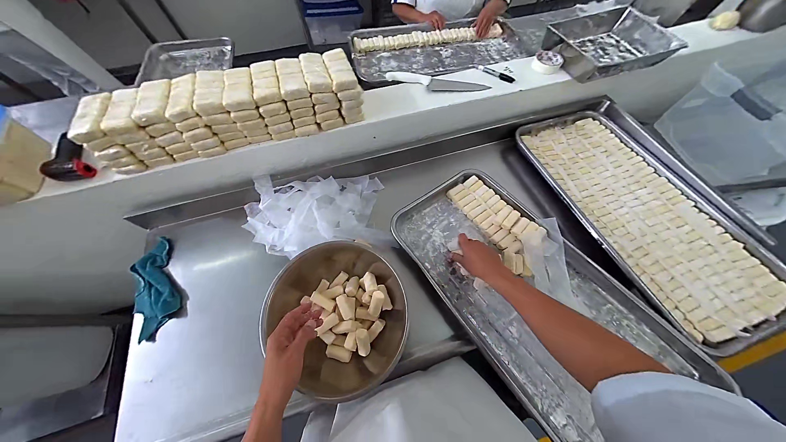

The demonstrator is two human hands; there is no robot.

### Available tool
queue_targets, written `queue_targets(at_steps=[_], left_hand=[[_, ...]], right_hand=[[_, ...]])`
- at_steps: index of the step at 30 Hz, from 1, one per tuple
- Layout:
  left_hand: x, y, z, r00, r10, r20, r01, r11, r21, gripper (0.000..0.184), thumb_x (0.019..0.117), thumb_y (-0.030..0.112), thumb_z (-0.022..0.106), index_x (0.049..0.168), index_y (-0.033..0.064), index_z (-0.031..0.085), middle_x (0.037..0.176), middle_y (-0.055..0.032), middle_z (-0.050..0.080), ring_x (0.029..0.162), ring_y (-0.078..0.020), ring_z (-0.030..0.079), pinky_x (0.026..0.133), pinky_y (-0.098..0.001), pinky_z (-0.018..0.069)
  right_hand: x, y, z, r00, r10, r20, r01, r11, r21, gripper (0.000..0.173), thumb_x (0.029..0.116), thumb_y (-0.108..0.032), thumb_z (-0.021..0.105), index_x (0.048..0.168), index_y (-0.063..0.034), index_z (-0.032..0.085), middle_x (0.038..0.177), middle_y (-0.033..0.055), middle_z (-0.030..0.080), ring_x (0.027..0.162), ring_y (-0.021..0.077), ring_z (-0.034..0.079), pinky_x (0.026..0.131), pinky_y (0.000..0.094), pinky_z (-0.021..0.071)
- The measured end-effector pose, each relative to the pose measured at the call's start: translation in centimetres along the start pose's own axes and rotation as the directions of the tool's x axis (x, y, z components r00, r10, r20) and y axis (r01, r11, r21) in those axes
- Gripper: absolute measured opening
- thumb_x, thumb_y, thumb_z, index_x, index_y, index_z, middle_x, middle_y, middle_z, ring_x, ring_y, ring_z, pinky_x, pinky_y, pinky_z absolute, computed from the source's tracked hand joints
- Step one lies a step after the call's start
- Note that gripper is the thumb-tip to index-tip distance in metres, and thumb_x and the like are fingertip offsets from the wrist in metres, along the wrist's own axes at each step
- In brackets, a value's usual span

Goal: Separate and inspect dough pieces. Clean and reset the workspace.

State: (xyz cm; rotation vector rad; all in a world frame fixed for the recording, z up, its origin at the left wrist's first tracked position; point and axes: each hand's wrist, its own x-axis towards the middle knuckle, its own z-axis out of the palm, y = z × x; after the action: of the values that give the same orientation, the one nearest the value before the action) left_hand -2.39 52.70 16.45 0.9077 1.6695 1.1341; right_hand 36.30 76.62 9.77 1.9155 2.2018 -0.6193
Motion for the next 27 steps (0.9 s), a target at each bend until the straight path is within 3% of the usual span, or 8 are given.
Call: queue_targets(at_steps=[3, 4, 7, 11, 18, 21, 24, 27], left_hand=[[0.0, 0.7, 0.4, 1.000, 0.011, 0.004, -0.011, 0.999, -0.032, 0.038, 0.0998, 0.011, 0.049, 0.134, -0.0059, 0.055, 0.116, -0.0130, 0.072, 0.104, -0.0212, 0.071, 0.089, -0.0349, 0.0602], [0.0, 1.0, 0.6, 1.000, 0.018, 0.011, -0.017, 0.999, -0.045, 0.038, 0.0997, 0.011, 0.049, 0.134, -0.0057, 0.055, 0.116, -0.0131, 0.072, 0.104, -0.0213, 0.071, 0.089, -0.0350, 0.0600], [0.1, 1.7, 1.1, 0.999, 0.034, 0.030, -0.033, 0.998, -0.057, 0.037, 0.1000, 0.011, 0.049, 0.133, -0.0040, 0.056, 0.116, -0.0125, 0.072, 0.105, -0.0209, 0.071, 0.091, -0.0361, 0.0597], [0.2, 2.1, 1.2, 0.997, 0.039, 0.061, -0.035, 0.997, -0.070, 0.037, 0.0999, 0.012, 0.051, 0.133, -0.0021, 0.058, 0.117, -0.0117, 0.072, 0.107, -0.0215, 0.071, 0.093, -0.0370, 0.0591], [0.0, 2.8, 1.1, 0.993, 0.072, 0.095, -0.061, 0.991, -0.116, 0.036, 0.0990, 0.011, 0.052, 0.131, -0.0016, 0.060, 0.115, -0.0125, 0.073, 0.106, -0.0229, 0.071, 0.092, -0.0362, 0.0598], [-0.3, 4.0, 1.2, 0.987, 0.101, 0.125, -0.073, 0.975, -0.210, 0.039, 0.0983, 0.013, 0.051, 0.135, -0.0007, 0.057, 0.118, -0.0132, 0.072, 0.109, -0.0245, 0.070, 0.094, -0.0387, 0.0590], [-0.2, 3.9, 1.1, 0.968, 0.141, 0.207, -0.070, 0.947, -0.314, 0.056, 0.1026, 0.037, 0.048, 0.147, 0.0036, 0.047, 0.137, -0.0114, 0.063, 0.124, -0.0256, 0.063, 0.103, -0.0436, 0.0542], [-0.1, 3.1, 0.8, 0.976, 0.090, 0.200, -0.026, 0.952, -0.305, 0.062, 0.1050, 0.051, 0.035, 0.149, 0.0091, 0.048, 0.140, -0.0069, 0.061, 0.124, -0.0203, 0.062, 0.100, -0.0404, 0.0539]], right_hand=[[0.5, 1.3, -1.6, 0.996, 0.066, 0.056, -0.083, 0.921, 0.382, 0.058, 0.0984, -0.037, 0.069, 0.133, 0.0074, 0.054, 0.111, 0.0323, 0.066, 0.105, 0.0489, 0.065, 0.092, 0.0687, 0.0493], [0.2, 1.6, -2.2, 0.997, 0.057, 0.046, -0.073, 0.844, 0.531, 0.056, 0.0987, -0.033, 0.069, 0.133, 0.0076, 0.055, 0.112, 0.0295, 0.067, 0.104, 0.0434, 0.066, 0.095, 0.0634, 0.0508], [-2.7, 0.2, -5.5, 1.000, -0.002, 0.012, -0.008, 0.630, 0.777, 0.038, 0.1015, -0.019, 0.064, 0.129, 0.0056, 0.057, 0.104, 0.0189, 0.069, 0.090, 0.0253, 0.068, 0.087, 0.0460, 0.0562], [-7.0, -3.4, -9.8, 0.986, -0.034, -0.166, 0.159, 0.522, 0.838, 0.025, 0.0999, -0.011, 0.064, 0.122, 0.0009, 0.058, 0.094, 0.0070, 0.069, 0.082, 0.0114, 0.068, 0.080, 0.0318, 0.0586], [-11.0, -10.7, -15.8, 0.820, -0.138, -0.555, 0.564, 0.355, 0.745, 0.035, 0.0928, -0.017, 0.072, 0.122, -0.0075, 0.056, 0.099, -0.0045, 0.071, 0.088, 0.0051, 0.071, 0.082, 0.0261, 0.0624], [-13.3, -14.5, -16.5, 0.783, -0.256, -0.567, 0.617, 0.197, 0.762, 0.032, 0.0927, -0.016, 0.073, 0.121, -0.0121, 0.057, 0.098, -0.0070, 0.073, 0.086, 0.0057, 0.072, 0.079, 0.0254, 0.0637], [-14.8, -18.3, -14.8, 0.772, -0.369, -0.517, 0.569, 0.041, 0.821, 0.030, 0.0927, -0.011, 0.071, 0.121, -0.0131, 0.060, 0.100, -0.0060, 0.074, 0.087, 0.0065, 0.072, 0.079, 0.0265, 0.0637], [-14.7, -21.0, -11.1, 0.823, -0.445, -0.354, 0.423, 0.064, 0.904, 0.030, 0.0931, -0.009, 0.068, 0.122, -0.0080, 0.061, 0.100, 0.0006, 0.072, 0.085, 0.0097, 0.071, 0.077, 0.0297, 0.0629]])
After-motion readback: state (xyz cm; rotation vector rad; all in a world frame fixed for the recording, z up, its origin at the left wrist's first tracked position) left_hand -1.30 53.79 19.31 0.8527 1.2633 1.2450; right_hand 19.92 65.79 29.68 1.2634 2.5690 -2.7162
